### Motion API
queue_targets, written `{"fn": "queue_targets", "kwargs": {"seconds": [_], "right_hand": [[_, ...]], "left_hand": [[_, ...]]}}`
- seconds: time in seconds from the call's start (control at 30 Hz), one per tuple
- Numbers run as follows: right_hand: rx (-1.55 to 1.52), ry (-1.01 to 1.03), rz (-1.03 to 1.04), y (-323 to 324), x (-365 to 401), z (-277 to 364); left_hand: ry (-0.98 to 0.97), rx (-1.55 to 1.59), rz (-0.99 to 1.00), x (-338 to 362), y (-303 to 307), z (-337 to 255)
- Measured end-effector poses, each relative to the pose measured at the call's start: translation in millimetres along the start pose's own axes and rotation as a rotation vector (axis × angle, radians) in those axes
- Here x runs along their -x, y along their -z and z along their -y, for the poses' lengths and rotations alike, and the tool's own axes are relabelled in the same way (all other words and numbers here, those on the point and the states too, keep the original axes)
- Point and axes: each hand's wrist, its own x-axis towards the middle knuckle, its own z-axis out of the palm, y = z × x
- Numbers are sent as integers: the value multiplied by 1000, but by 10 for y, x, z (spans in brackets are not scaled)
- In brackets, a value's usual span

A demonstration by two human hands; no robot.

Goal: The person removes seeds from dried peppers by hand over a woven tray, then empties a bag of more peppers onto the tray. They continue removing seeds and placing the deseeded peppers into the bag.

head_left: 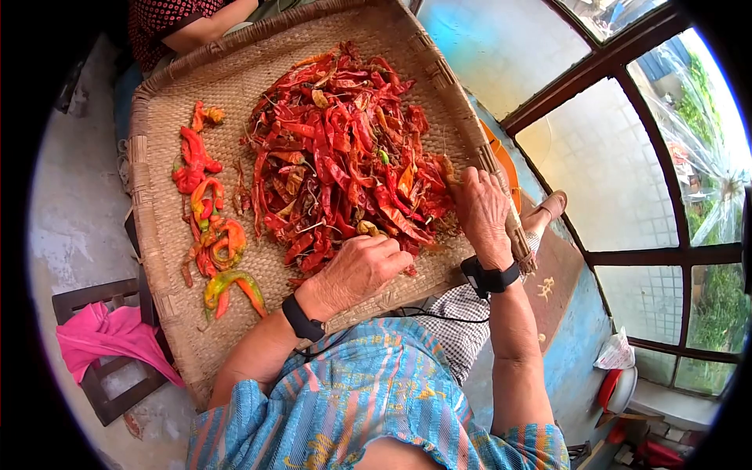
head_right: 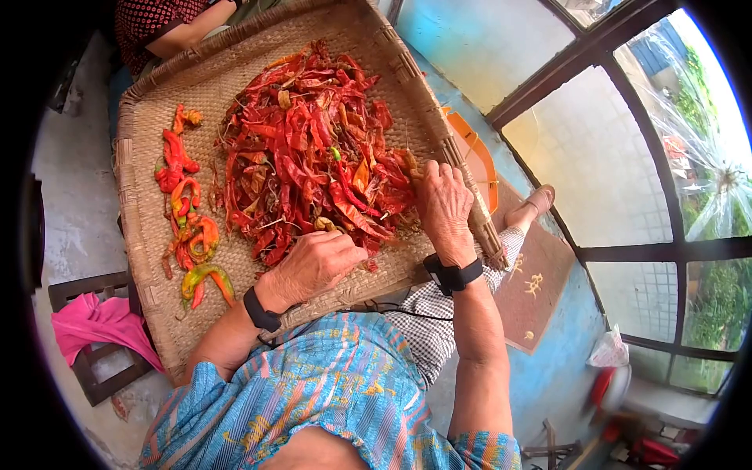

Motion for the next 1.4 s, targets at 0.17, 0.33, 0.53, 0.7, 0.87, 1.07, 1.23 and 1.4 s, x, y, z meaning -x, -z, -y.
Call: {"fn": "queue_targets", "kwargs": {"seconds": [0.17,0.33,0.53,0.7,0.87,1.07,1.23,1.4], "right_hand": [[-58,-41,42,-54,-25,37],[-49,-43,77,-174,-80,24],[-639,-107,-126,302,64,18],[-1026,132,39,719,409,363],[-835,286,86,620,607,610],[-439,151,-444,668,295,41],[-244,-113,-410,238,28,-963],[-656,-41,-217,469,64,-264]], "left_hand": [[8,2,4,1,5,-12],[21,18,19,4,15,-34],[91,205,-100,-23,44,-21],[551,788,-161,-115,263,-168],[449,843,-377,-112,197,-83],[435,511,-429,-109,227,-126],[298,305,-292,-50,161,-72],[284,309,-299,-80,95,-88]]}}
